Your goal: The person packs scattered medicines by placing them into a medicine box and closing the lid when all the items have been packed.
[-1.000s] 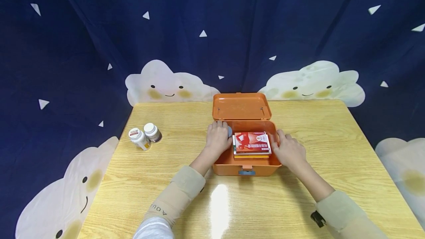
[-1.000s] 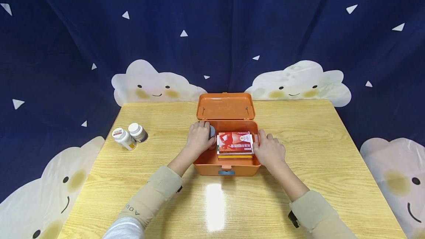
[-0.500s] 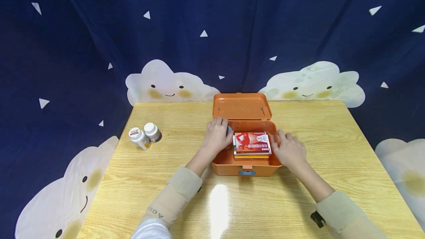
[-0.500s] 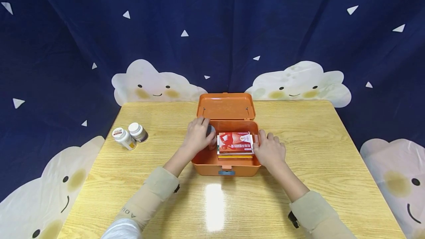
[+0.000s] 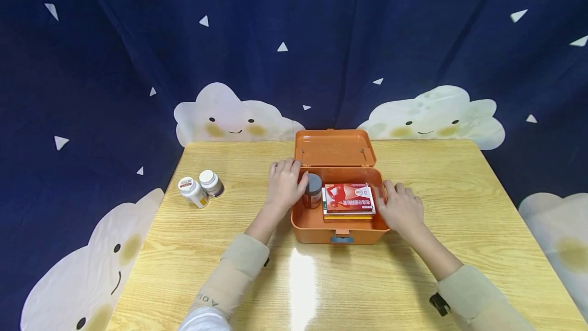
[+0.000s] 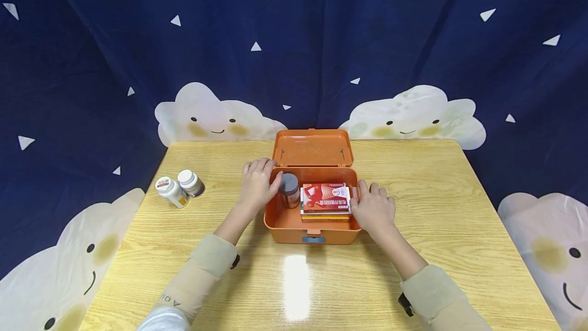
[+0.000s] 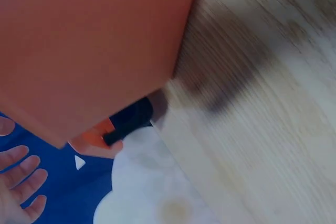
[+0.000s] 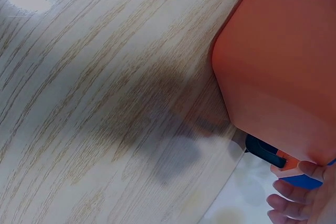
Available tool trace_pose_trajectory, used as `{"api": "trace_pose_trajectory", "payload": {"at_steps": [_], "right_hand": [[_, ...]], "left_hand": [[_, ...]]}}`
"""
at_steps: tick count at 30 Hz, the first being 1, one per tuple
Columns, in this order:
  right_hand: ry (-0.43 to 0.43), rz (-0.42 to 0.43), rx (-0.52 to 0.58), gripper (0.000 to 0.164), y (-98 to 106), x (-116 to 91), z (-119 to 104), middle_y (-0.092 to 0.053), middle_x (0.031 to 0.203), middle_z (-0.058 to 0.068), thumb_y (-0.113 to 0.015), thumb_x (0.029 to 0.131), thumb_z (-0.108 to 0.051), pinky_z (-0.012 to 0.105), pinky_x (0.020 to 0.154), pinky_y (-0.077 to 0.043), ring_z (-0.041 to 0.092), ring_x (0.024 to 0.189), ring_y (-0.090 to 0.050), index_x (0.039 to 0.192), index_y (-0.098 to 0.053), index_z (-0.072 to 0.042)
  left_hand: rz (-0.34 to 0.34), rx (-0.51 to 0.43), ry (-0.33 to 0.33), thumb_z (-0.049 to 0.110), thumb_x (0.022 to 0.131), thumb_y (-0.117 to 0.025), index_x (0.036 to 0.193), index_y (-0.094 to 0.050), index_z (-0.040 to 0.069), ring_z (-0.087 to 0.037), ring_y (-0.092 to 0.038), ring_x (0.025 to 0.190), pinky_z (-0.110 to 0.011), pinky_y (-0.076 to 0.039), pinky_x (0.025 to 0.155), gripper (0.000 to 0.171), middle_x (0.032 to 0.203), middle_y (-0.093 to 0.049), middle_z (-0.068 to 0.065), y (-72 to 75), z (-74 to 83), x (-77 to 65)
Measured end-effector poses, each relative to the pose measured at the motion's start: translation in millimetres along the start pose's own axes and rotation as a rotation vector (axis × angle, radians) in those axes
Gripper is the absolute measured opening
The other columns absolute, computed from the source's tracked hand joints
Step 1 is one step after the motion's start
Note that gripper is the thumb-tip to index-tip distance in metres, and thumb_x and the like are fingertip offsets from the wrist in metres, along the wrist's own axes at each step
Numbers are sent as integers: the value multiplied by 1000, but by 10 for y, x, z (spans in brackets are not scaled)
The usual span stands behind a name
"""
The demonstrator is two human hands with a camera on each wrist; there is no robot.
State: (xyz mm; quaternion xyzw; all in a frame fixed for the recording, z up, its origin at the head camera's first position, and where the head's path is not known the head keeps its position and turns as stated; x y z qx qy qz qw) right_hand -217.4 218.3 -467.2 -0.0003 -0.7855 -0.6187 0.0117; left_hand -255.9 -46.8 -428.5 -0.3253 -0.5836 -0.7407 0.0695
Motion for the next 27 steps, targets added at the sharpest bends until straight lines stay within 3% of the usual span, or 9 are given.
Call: {"api": "trace_pose_trajectory", "payload": {"at_steps": [6,16,27], "right_hand": [[3,12,1,45,-7,-1,4,-46,116,26,-37,90,-30,60,77,-36,47,104,-43,128,-40,-5],[2,3,6,45,-16,6,8,-46,115,26,-37,91,-30,60,77,-36,47,104,-43,128,-40,-5],[-1,-11,4,46,-22,12,17,-45,117,26,-37,91,-31,60,78,-35,47,106,-42,129,-39,-5]], "left_hand": [[92,-21,-1,25,82,-58,98,-64,4,-27,-56,90,-41,-38,86,27,94,-61,-9,29,-186,-45],[157,-27,70,22,81,-58,102,-62,2,-30,-53,96,-46,-36,89,29,102,-60,-14,67,-487,-137],[130,1,227,23,82,-55,109,-58,0,-33,-49,102,-47,-32,95,35,107,-58,-16,108,-885,-290]]}}
Point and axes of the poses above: each hand's wrist, its own x-axis towards the middle knuckle, its own y-axis out of the back of the hand, z = x × y, the point moved 4 cm from there along x, towards the middle knuckle
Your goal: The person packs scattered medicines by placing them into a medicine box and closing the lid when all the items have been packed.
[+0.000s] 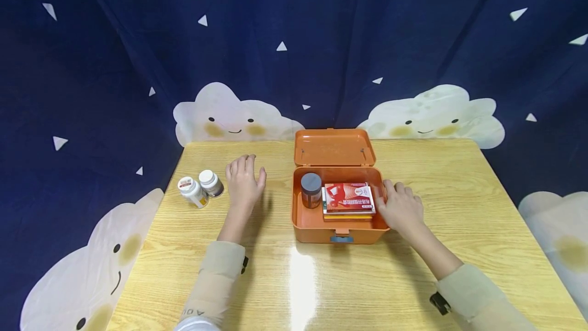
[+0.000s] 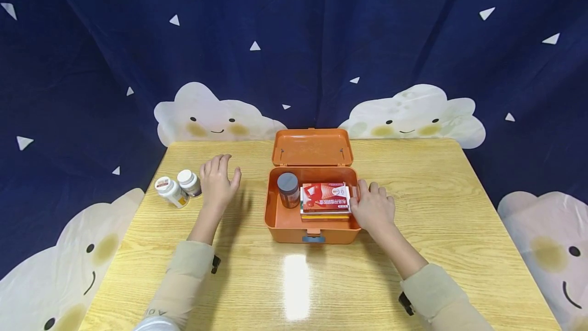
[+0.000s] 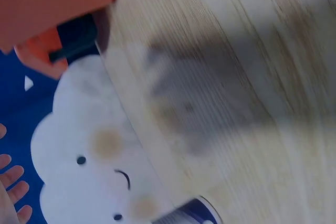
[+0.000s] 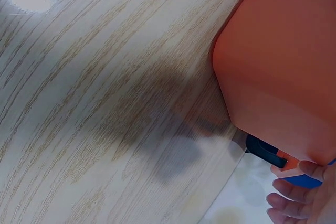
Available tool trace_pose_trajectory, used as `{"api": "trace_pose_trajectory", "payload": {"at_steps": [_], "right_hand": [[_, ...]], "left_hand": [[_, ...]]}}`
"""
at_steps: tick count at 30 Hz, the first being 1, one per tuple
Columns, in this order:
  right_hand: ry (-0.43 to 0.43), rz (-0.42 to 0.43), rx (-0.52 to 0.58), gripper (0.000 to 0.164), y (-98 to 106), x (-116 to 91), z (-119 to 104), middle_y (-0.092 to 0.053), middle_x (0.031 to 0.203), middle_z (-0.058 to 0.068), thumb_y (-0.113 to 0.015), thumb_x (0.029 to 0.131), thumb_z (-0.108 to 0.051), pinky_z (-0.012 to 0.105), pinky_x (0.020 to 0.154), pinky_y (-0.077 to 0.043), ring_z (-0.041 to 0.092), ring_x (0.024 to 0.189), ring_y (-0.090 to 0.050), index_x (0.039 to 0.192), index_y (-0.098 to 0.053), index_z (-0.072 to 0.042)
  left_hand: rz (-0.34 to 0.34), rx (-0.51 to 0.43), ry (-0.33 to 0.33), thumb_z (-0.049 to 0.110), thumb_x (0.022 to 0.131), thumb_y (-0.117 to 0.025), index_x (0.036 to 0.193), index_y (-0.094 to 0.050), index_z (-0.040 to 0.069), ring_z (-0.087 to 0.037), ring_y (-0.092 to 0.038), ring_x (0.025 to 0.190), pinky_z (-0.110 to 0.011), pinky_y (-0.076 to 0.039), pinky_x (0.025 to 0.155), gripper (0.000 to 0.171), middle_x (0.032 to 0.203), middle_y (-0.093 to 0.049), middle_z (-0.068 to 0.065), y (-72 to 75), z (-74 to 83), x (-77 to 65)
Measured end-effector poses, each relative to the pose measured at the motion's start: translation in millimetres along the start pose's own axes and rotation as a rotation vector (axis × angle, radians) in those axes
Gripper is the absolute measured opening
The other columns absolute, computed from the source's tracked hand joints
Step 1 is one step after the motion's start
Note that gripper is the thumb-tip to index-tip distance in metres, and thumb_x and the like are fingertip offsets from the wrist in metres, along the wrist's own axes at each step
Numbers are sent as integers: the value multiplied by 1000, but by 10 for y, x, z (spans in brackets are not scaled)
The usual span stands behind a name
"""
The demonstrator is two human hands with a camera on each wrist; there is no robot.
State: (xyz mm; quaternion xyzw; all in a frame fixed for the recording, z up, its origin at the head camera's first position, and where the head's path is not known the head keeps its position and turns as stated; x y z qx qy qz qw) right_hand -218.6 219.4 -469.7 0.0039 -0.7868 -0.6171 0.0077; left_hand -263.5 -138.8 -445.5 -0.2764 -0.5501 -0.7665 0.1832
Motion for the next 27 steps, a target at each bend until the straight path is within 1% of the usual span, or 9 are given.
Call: {"api": "trace_pose_trajectory", "payload": {"at_steps": [9,11,19,27], "right_hand": [[2,0,-5,46,7,0,-7,-46,116,27,-37,91,-30,60,76,-36,47,105,-43,129,-39,-5],[3,3,-7,46,8,1,-7,-46,115,26,-37,91,-30,60,76,-36,46,105,-43,129,-39,-5],[-1,-2,-2,45,10,-2,-7,-46,115,26,-36,92,-32,59,76,-36,46,104,-43,129,-39,-5],[-2,-4,-9,46,13,-3,-12,-45,116,27,-37,91,-30,59,77,-36,46,105,-43,129,-39,-5]], "left_hand": [[0,-13,180,22,82,-55,112,-54,-1,-35,-42,110,-49,-24,98,38,113,-53,-18,142,-414,-53],[7,-10,202,22,81,-56,113,-54,-1,-36,-41,111,-49,-24,99,39,114,-52,-19,178,-486,-71],[56,-2,245,18,79,-55,112,-53,-3,-38,-39,111,-51,-22,98,39,115,-49,-20,262,-751,-161],[157,2,249,13,75,-60,109,-53,-5,-40,-39,110,-53,-23,96,40,118,-48,-24,295,-1012,-278]]}}
Point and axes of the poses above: each hand's wrist, its own x-axis towards the middle knuckle, its own y-axis out of the back of the hand, z = x × y, the point moved 4 cm from there along x, towards the middle knuckle
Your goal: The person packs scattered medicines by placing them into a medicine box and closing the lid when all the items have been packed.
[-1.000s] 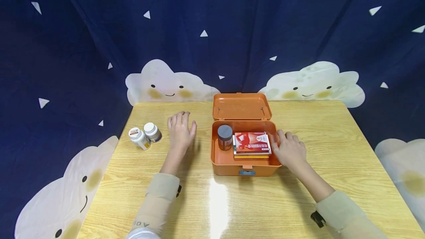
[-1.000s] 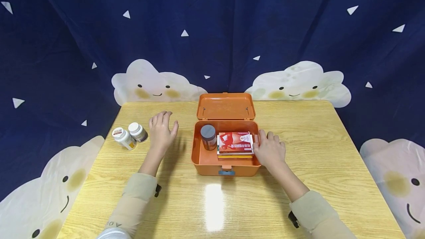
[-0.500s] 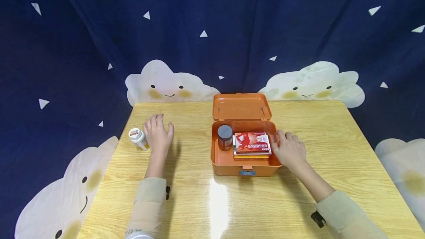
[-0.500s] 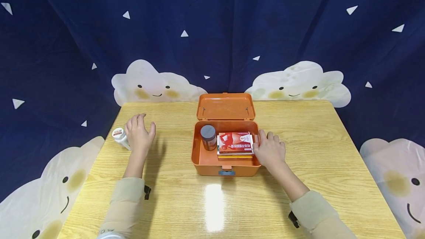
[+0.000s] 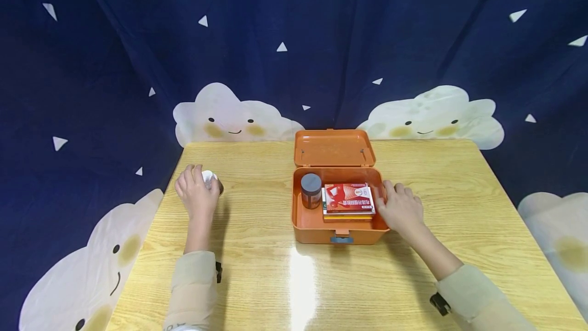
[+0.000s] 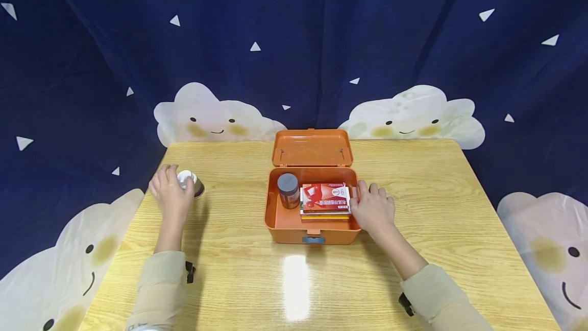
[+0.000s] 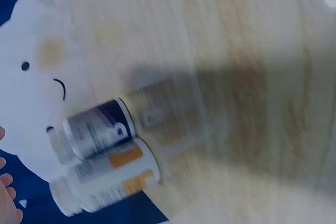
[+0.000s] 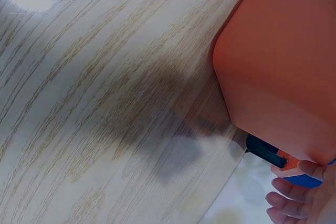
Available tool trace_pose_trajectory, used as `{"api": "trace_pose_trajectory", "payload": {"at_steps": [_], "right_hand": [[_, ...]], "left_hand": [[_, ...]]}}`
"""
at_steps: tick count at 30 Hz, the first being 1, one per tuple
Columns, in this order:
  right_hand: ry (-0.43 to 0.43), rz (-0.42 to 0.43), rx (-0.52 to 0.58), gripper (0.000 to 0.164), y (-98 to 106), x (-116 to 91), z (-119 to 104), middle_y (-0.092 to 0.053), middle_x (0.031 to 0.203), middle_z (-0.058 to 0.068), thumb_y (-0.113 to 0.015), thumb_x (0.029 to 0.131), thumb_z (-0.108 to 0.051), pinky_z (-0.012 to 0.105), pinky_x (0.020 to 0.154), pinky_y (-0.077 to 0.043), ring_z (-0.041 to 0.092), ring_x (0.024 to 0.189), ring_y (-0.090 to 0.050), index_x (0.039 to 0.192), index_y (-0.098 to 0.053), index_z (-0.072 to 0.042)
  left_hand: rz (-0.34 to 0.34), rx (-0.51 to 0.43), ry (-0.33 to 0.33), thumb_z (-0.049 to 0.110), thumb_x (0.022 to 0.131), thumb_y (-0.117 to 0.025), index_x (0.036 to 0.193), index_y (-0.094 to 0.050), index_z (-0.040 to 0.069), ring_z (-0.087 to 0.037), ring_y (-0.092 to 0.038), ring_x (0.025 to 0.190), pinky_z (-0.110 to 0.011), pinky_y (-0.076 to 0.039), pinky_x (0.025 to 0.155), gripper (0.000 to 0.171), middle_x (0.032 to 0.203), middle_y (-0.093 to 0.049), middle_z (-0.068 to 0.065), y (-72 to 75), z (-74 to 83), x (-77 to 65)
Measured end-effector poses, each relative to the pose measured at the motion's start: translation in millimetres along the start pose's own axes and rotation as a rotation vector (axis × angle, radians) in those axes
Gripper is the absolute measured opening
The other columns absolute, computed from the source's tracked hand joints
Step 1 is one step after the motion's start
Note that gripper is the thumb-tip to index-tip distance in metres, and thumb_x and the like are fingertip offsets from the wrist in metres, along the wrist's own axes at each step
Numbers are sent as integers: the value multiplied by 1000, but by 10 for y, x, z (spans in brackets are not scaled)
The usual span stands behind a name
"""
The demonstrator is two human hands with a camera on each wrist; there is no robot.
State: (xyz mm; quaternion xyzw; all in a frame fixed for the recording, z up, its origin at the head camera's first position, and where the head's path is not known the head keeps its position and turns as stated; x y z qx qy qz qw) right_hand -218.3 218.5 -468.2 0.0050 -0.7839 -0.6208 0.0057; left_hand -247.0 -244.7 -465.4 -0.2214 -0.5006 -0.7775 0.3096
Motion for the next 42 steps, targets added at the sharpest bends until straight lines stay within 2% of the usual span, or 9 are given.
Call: {"api": "trace_pose_trajectory", "payload": {"at_steps": [3,11,18,27,42], "right_hand": [[0,-1,3,46,1,-1,-1,-45,117,27,-37,91,-30,60,77,-36,47,105,-43,129,-39,-5],[-3,12,7,46,1,1,2,-47,116,26,-35,93,-34,59,77,-36,46,105,-44,128,-40,-5],[-2,1,0,46,-2,1,2,-46,117,27,-34,93,-33,60,77,-36,47,105,-43,129,-39,-5],[-8,7,7,47,-6,6,11,-47,116,26,-33,94,-36,60,77,-37,46,106,-44,129,-40,-6],[-6,-6,2,47,0,0,2,-46,118,27,-34,93,-34,60,79,-37,47,106,-43,130,-38,-6]], "left_hand": [[5,4,9,13,74,-59,110,-53,-6,-41,-39,110,-54,-23,97,41,118,-48,-24,16,-93,-11],[-49,37,42,13,73,-61,114,-51,-6,-43,-38,112,-54,-20,99,46,119,-47,-24,34,-279,-39],[-169,58,113,16,76,-62,120,-48,-3,-41,-34,115,-53,-16,102,50,123,-44,-23,32,-411,-51],[-263,68,170,18,79,-60,123,-44,-3,-41,-32,116,-54,-15,101,52,125,-40,-23,25,-522,-43],[-420,127,211,24,84,-51,127,-41,-1,-43,-32,113,-55,-15,100,51,122,-39,-24,-1,-638,-28]]}}
Point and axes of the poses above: each hand's wrist, its own x-axis towards the middle knuckle, its own y-axis out of the back of the hand, z = x × y, the point moved 4 cm from there along x, towards the middle knuckle
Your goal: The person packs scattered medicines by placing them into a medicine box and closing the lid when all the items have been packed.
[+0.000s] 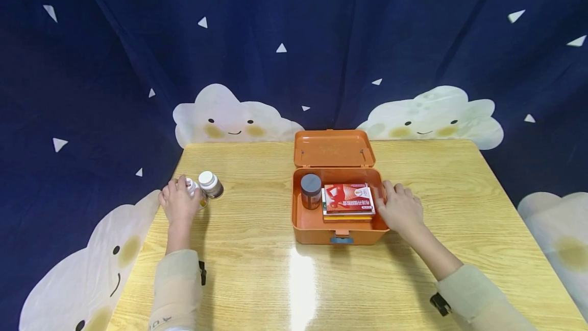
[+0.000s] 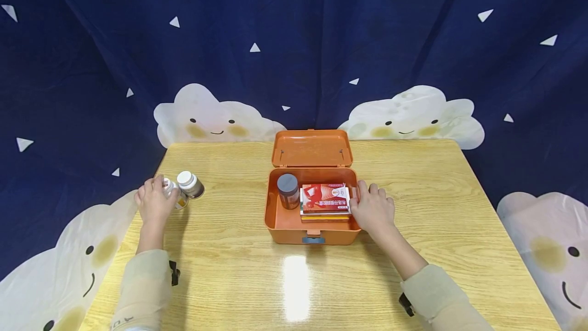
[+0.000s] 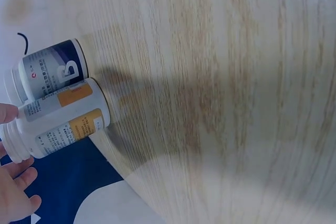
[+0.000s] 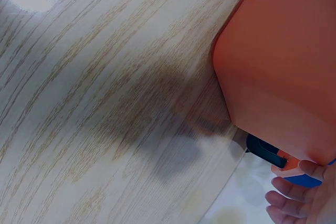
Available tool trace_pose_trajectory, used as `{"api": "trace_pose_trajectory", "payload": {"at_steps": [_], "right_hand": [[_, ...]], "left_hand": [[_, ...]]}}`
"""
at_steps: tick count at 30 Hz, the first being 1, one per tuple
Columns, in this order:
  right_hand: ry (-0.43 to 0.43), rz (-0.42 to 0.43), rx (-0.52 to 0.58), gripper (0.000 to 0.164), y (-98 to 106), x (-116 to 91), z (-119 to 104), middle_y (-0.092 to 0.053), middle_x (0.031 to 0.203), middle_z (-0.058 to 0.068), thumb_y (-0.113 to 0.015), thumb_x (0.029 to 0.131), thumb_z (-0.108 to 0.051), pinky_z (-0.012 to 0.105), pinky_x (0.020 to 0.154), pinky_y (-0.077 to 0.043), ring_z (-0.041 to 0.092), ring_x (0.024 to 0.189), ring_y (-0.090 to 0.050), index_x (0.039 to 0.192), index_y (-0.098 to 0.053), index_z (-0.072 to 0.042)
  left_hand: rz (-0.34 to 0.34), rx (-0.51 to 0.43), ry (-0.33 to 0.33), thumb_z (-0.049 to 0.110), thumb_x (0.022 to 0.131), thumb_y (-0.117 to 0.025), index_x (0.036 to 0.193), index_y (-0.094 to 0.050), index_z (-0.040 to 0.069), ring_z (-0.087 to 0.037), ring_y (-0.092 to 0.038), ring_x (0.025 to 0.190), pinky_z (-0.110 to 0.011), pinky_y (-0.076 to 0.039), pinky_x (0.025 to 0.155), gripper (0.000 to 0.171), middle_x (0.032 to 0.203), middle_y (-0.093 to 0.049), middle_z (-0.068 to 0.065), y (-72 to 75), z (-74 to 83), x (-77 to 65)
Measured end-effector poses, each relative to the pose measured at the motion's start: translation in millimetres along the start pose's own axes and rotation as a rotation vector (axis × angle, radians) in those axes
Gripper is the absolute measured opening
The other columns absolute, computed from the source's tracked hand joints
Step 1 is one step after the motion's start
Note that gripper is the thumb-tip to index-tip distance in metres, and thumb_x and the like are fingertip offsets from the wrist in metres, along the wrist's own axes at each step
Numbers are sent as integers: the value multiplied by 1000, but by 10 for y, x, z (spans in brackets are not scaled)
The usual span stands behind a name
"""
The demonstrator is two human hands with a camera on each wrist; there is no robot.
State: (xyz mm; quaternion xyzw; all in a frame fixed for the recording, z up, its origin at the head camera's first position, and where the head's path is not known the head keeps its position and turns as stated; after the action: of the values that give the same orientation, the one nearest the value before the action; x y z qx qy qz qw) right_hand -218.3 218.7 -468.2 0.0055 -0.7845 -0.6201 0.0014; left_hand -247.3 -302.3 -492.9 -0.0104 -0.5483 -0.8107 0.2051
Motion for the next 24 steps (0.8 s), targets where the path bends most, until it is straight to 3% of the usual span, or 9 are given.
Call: {"api": "trace_pose_trajectory", "payload": {"at_steps": [10,24], "right_hand": [[-1,8,2,46,-3,2,3,-47,117,26,-34,93,-34,60,78,-37,46,105,-44,129,-39,-6],[3,10,3,46,1,-1,-1,-47,115,26,-36,92,-33,59,76,-38,46,103,-45,129,-39,-5]], "left_hand": [[-41,0,22,28,86,-48,128,-41,-1,-44,-33,112,-55,-16,100,51,122,-40,-25,-9,-37,5],[-31,-4,13,23,85,-49,121,-46,-5,-44,-35,107,-55,-20,95,45,114,-41,-25,36,-4,18]]}}
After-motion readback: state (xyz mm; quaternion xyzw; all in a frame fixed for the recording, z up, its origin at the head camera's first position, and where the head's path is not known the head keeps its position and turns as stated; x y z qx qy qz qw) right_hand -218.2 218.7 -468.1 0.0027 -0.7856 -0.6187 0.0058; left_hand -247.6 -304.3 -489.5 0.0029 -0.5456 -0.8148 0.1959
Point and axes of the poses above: each hand's wrist, its own x-axis towards the middle knuckle, its own y-axis out of the back of the hand, z = x × y, the point moved 4 cm from there along x, towards the middle knuckle
